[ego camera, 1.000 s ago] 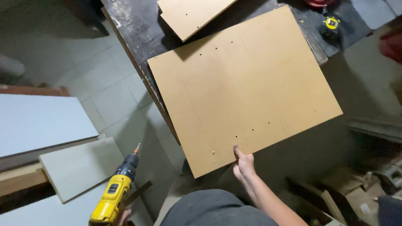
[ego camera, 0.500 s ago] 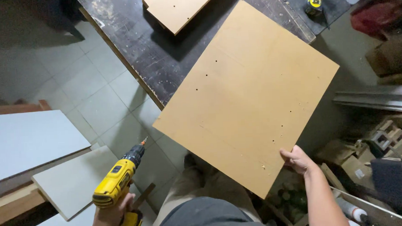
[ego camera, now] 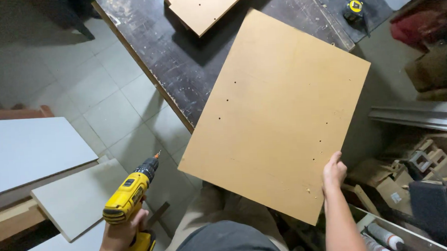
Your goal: Drilling a series of holes into a wooden panel using a power drill in a workshop
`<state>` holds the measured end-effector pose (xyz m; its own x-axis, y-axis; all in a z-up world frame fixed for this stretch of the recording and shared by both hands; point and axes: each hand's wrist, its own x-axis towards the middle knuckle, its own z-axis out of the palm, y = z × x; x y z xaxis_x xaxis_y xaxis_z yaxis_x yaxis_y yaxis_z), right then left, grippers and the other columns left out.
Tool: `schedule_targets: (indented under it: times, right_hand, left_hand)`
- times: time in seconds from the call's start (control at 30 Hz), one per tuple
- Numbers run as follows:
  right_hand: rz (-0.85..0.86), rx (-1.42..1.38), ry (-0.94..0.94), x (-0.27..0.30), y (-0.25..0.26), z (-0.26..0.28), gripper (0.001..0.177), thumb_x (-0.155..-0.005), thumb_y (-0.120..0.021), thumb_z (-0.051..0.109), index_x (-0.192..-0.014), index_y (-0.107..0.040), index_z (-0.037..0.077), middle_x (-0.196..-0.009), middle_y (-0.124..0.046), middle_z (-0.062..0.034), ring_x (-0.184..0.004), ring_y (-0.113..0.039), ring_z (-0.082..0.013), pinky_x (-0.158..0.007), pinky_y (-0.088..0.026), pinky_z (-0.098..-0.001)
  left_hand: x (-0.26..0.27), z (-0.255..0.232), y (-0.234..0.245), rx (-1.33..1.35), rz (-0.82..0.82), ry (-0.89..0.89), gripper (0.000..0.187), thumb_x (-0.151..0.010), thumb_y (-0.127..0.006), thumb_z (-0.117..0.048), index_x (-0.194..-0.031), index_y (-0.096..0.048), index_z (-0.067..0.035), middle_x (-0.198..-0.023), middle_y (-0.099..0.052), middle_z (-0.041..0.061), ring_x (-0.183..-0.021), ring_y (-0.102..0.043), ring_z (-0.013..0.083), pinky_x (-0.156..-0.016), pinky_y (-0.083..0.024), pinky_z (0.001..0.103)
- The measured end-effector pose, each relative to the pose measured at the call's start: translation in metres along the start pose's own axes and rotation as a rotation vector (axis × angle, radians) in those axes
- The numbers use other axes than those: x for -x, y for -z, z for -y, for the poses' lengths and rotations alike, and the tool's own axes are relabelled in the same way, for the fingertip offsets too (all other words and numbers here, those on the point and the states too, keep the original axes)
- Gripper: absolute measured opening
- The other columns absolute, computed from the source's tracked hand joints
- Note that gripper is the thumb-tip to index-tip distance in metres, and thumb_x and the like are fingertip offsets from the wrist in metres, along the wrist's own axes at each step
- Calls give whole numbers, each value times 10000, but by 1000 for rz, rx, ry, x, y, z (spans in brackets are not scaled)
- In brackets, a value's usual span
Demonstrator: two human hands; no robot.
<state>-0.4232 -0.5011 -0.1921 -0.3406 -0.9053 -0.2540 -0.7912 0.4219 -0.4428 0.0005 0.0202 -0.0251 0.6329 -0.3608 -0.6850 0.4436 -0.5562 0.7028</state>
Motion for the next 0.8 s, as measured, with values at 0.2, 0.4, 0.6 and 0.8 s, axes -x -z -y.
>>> schedule_targets:
  times: [0.2, 0.4, 0.6, 0.8]
  right_hand:
    - [124, 203, 198, -39, 5, 26, 830, -1149, -306, 694, -956, -734, 9, -1031, -722, -350, -996, -638, -608, -843, -477, -618]
    - [196, 362, 501, -73, -5, 97, 779, -1190, -300, 598, -1134, -778, -15, -1142, -707, -381, -1054, -627, -646, -864, -467, -642]
    - [253, 372, 685, -93, -37, 200, 766, -1142, -317, 602, -1029, -720, -39, -1055, -676, -412, -965, -613, -649, -765, -418, -656]
    - [198, 14, 955, -79, -40, 249, 743, -1083, -289, 852, -1198, -386, 124, -801, -663, -90, -697, -710, -353, -560, -458, -517]
  left_hand:
    - [-10, 54, 17, -177, -75, 49, 519, -801, -749, -49, -1318, -763, -92, -852, -766, 115, -720, -682, 231, -721, -559, 350]
    - [26, 41, 16, -254, -156, 333, 435, -818, -767, -168, -1250, -806, -135, -604, -686, 168, -531, -606, 261, -605, -529, 389]
    - [63, 35, 4, -405, -99, 375, 366, -910, -737, -282, -677, -705, -2, -680, -763, 112, -624, -690, 253, -724, -568, 354]
    - [83, 188, 39, -1425, 1, -692, 473, -863, -654, -413, -1334, -613, -423, -1480, -589, 41, -1348, -575, 360, -1234, -395, 497]
